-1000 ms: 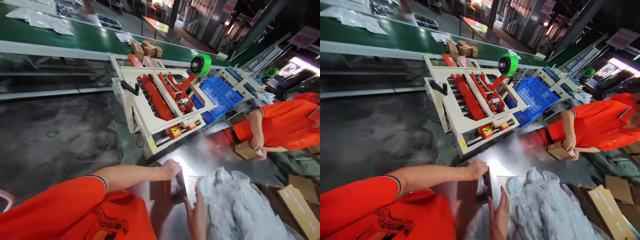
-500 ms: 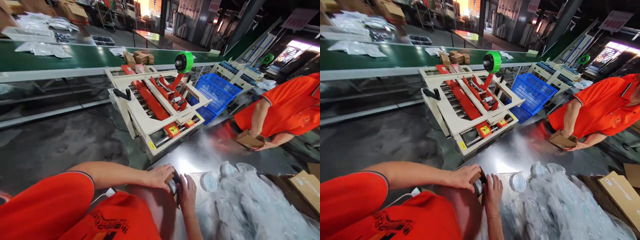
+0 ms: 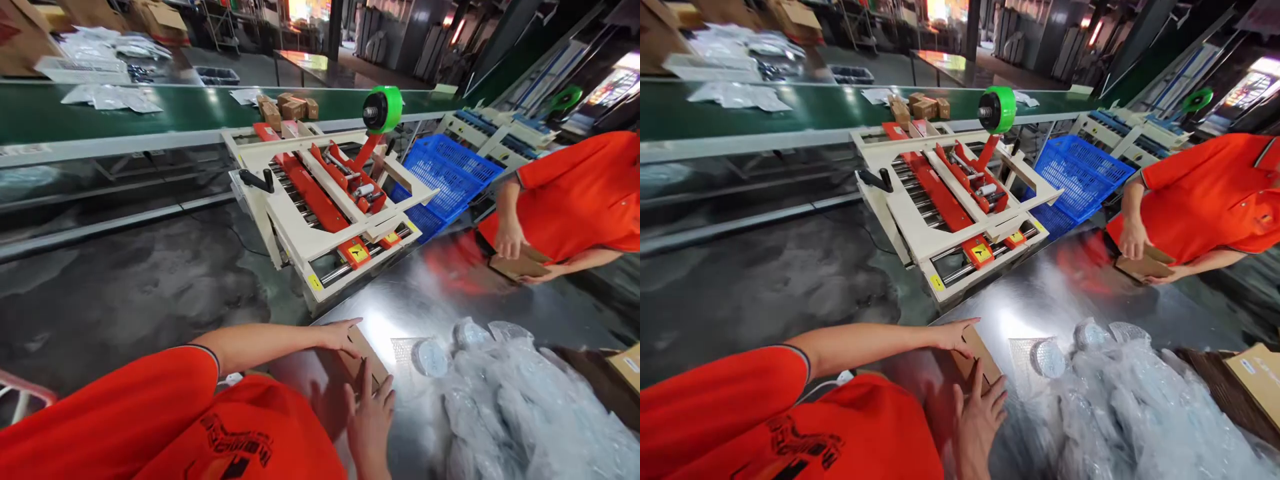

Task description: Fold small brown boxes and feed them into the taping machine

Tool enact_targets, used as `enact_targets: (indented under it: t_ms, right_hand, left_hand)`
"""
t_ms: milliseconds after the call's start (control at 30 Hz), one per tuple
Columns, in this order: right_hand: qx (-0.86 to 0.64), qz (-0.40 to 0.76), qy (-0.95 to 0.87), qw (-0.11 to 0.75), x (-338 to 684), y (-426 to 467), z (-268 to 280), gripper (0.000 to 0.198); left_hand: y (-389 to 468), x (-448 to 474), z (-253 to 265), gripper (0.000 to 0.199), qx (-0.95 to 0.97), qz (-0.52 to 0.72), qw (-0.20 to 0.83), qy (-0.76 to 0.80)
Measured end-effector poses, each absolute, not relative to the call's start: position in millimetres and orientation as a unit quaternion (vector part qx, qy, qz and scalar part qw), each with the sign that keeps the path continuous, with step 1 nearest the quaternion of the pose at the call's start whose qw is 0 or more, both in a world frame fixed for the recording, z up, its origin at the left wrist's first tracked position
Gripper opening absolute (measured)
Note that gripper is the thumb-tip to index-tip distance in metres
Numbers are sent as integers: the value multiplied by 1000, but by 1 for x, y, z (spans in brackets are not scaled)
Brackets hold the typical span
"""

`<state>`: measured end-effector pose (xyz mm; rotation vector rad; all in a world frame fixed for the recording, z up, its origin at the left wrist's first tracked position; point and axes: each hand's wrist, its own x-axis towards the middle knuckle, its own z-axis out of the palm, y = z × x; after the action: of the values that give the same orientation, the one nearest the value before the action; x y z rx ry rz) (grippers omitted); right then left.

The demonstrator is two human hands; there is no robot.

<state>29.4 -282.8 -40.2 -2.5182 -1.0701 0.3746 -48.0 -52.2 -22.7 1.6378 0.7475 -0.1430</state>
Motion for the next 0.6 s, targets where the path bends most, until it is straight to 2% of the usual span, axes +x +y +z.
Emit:
enact_targets:
  t_ms: [67, 200, 333, 500, 600]
  right_hand:
    - [-904, 129, -364, 183, 10, -282, -45, 88]
    - [-899, 199, -315, 229, 2, -280, -45, 84]
    - [-885, 287, -266, 252, 16, -283, -46, 84]
    - [-889, 259, -275, 259, 69, -235, -44, 82]
    - [-909, 223, -262, 237, 129, -162, -30, 78]
  left_hand:
    - [-60, -55, -23, 128, 679, -66, 649, 335]
    - [-69, -71, -26, 92, 658, -63, 671, 337]
    - [-67, -69, -36, 92, 671, -40, 647, 360]
    - [-34, -27, -57, 89, 677, 39, 640, 361]
    - [-11, -8, -70, 74, 703, 125, 592, 373]
